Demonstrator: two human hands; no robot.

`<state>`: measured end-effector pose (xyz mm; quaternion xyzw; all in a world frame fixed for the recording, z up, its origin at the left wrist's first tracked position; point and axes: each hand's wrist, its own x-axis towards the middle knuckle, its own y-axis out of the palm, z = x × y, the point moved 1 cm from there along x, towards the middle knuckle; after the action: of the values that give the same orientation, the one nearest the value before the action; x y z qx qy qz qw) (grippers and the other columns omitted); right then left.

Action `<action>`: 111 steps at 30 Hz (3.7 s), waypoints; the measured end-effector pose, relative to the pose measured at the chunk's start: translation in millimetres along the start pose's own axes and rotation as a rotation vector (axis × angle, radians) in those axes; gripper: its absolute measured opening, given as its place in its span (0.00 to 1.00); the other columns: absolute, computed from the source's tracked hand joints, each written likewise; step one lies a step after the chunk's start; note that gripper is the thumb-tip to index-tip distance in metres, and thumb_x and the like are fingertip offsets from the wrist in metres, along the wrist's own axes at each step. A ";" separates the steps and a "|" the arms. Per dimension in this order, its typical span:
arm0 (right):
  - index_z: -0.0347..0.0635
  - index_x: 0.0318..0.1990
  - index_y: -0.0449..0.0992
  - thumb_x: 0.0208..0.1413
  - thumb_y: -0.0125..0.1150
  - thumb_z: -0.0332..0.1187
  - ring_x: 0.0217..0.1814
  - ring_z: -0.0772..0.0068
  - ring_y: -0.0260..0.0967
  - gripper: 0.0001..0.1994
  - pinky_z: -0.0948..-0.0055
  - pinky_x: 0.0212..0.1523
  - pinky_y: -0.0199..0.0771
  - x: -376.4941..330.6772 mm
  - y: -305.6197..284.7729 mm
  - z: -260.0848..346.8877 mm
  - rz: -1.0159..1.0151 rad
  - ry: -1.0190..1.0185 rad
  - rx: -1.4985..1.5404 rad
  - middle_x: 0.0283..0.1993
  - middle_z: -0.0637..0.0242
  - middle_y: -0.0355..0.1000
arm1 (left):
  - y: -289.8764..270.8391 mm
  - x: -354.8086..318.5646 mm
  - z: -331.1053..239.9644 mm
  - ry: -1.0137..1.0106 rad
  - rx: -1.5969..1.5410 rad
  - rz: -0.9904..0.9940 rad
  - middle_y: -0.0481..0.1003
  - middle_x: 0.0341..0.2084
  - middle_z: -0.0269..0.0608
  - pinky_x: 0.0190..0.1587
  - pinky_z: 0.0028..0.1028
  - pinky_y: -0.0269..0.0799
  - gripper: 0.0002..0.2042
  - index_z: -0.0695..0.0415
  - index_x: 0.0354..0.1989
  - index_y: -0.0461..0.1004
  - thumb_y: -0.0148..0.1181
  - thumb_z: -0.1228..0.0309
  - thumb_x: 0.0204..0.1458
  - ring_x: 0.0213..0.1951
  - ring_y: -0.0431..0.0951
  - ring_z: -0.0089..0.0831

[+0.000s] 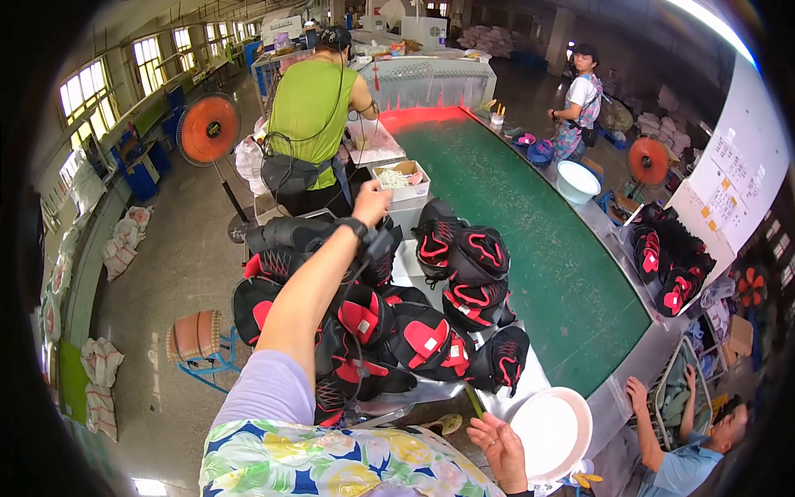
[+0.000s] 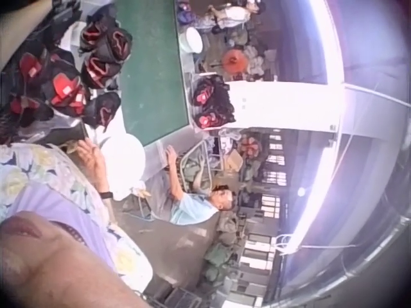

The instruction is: Apply white adhesive/glue to the interior edges of shoe components using a brush and refill the glue container.

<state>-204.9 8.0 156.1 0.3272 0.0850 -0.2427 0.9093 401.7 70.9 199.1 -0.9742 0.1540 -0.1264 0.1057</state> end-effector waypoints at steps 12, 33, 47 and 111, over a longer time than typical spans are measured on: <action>0.43 0.65 0.59 0.64 0.36 0.61 0.69 0.57 0.57 0.34 0.56 0.66 0.58 74.6 42.2 34.1 0.033 -0.116 0.440 0.67 0.57 0.60 | 135.2 -397.7 -105.1 0.957 -0.093 0.797 0.59 0.62 0.58 0.65 0.46 0.52 0.29 0.61 0.62 0.61 0.56 0.58 0.55 0.64 0.58 0.51; 0.41 0.70 0.52 0.64 0.36 0.60 0.75 0.56 0.47 0.36 0.59 0.72 0.48 43.9 71.2 50.5 0.095 -0.280 0.528 0.72 0.55 0.53 | 153.9 -365.0 -34.1 -0.926 -1.051 1.323 0.75 0.44 0.37 0.52 0.32 0.70 0.29 0.56 0.53 0.69 0.38 0.42 0.62 0.48 0.75 0.29; 0.36 0.69 0.52 0.66 0.29 0.60 0.73 0.50 0.50 0.37 0.54 0.70 0.48 27.5 50.0 21.9 0.263 -0.098 0.134 0.72 0.50 0.51 | 105.8 -403.3 -64.7 -0.454 -0.512 1.381 0.77 0.29 0.30 0.36 0.22 0.72 0.09 0.58 0.39 0.78 0.65 0.68 0.54 0.35 0.75 0.20; 0.35 0.71 0.36 0.60 0.56 0.42 0.47 0.66 0.74 0.42 0.68 0.55 0.70 61.9 -71.5 -60.6 -0.331 0.206 -0.189 0.51 0.54 0.73 | 66.4 -396.7 11.6 -0.655 -0.458 0.804 0.79 0.33 0.38 0.39 0.22 0.78 0.09 0.64 0.43 0.76 0.62 0.78 0.54 0.32 0.79 0.22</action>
<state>-186.4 -25.1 50.4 0.2451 0.2523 -0.3447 0.8703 21.6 140.7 87.1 -0.8255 0.4953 0.2695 -0.0261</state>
